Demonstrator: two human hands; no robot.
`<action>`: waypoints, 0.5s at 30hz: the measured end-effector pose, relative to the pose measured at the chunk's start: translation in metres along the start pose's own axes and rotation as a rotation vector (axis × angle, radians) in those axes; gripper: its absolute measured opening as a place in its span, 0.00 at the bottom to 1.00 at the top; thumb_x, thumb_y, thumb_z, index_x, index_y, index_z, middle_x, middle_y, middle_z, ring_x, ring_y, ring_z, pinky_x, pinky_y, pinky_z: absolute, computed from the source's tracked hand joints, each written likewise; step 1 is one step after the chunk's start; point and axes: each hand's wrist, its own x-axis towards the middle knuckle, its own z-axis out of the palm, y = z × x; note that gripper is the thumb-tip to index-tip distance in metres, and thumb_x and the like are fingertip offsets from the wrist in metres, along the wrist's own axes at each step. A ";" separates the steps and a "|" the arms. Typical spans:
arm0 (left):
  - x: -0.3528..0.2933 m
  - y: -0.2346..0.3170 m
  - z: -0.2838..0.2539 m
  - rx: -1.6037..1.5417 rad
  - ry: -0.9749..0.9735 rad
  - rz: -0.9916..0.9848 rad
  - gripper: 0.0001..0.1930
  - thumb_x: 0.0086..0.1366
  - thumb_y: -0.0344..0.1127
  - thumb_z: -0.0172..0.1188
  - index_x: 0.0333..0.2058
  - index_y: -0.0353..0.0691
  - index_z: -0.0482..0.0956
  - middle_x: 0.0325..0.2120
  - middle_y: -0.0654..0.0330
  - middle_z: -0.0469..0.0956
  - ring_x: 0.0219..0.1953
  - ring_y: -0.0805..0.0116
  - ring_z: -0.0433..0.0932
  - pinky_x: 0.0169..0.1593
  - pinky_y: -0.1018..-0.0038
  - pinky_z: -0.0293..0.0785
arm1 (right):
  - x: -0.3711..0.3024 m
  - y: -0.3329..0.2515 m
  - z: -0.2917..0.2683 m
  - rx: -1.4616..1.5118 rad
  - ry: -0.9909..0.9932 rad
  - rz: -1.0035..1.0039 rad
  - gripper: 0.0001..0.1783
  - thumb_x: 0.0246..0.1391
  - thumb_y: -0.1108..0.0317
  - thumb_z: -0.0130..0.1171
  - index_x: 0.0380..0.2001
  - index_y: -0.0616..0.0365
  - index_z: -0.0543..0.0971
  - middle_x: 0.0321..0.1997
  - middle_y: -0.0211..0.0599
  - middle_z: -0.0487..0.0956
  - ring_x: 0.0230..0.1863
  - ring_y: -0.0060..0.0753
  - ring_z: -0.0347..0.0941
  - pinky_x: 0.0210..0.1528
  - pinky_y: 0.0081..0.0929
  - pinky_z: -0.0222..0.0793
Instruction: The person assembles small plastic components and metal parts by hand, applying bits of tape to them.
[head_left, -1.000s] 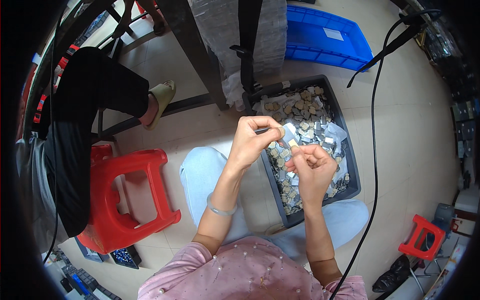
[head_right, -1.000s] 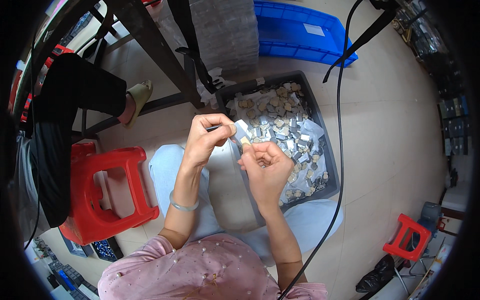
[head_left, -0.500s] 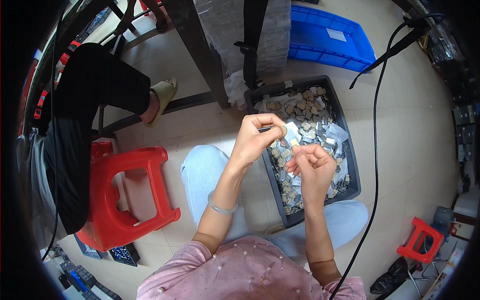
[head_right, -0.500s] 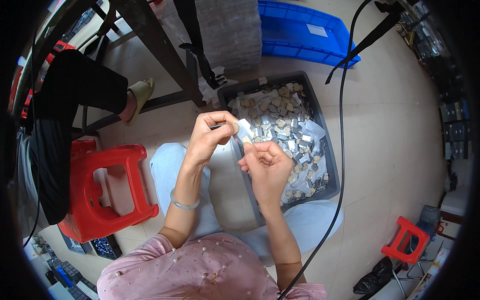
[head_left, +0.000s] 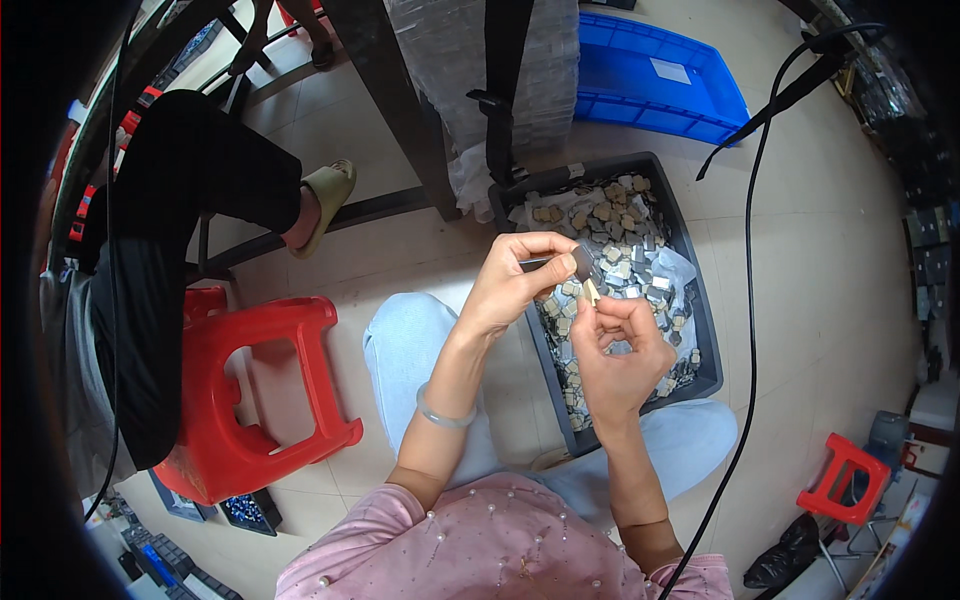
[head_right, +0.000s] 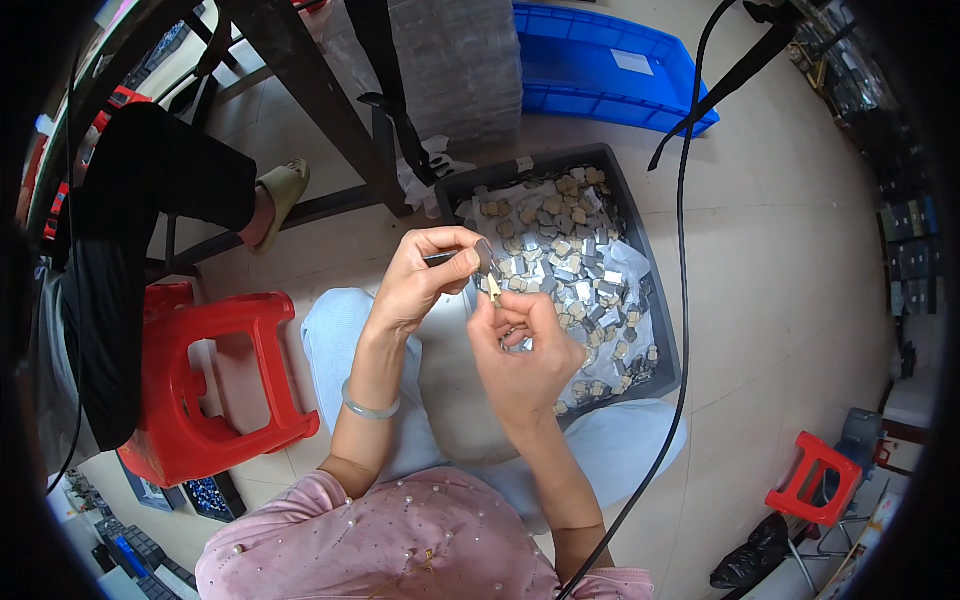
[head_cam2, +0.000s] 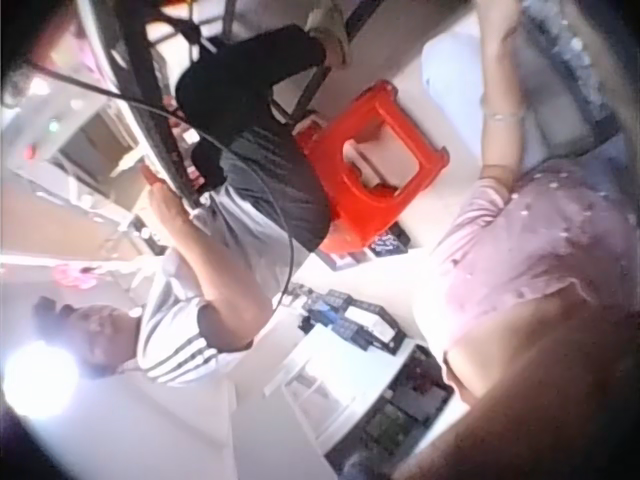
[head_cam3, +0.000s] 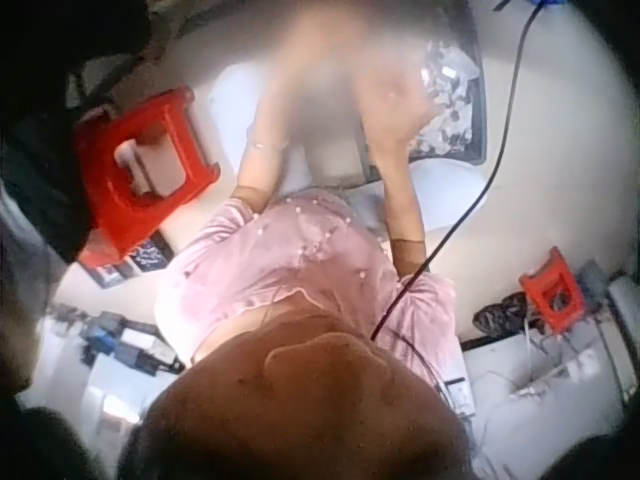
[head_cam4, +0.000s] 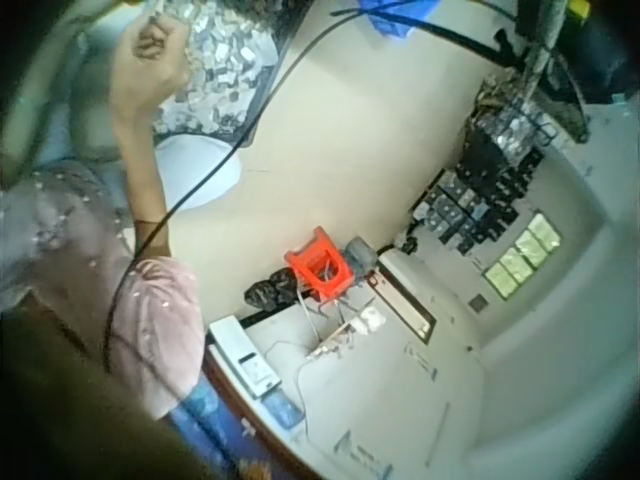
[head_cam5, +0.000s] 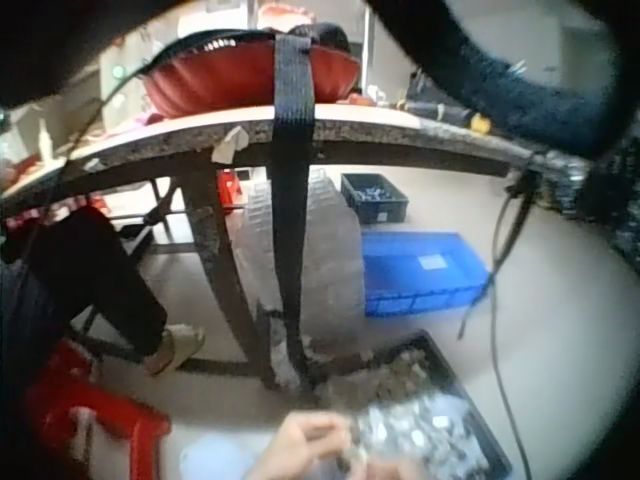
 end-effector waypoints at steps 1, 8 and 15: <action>0.000 -0.001 -0.001 0.000 0.001 0.001 0.07 0.58 0.33 0.62 0.30 0.35 0.79 0.20 0.69 0.73 0.18 0.86 0.59 0.20 0.86 0.51 | 0.000 -0.001 0.000 -0.030 0.005 -0.035 0.08 0.40 0.77 0.66 0.23 0.60 0.75 0.15 0.29 0.77 0.17 0.17 0.73 0.18 0.14 0.64; -0.003 -0.005 0.000 -0.131 -0.099 0.002 0.07 0.59 0.33 0.61 0.31 0.34 0.78 0.26 0.58 0.78 0.17 0.85 0.59 0.20 0.87 0.52 | -0.001 -0.003 -0.004 -0.231 0.064 -0.364 0.08 0.35 0.77 0.65 0.22 0.59 0.76 0.13 0.29 0.74 0.14 0.23 0.72 0.17 0.18 0.64; -0.008 -0.003 0.000 -0.134 -0.060 0.009 0.10 0.57 0.35 0.63 0.30 0.33 0.78 0.25 0.57 0.78 0.19 0.84 0.61 0.22 0.87 0.54 | 0.002 -0.005 -0.008 -0.189 0.050 -0.360 0.09 0.32 0.77 0.66 0.20 0.58 0.75 0.13 0.27 0.73 0.13 0.23 0.71 0.18 0.17 0.65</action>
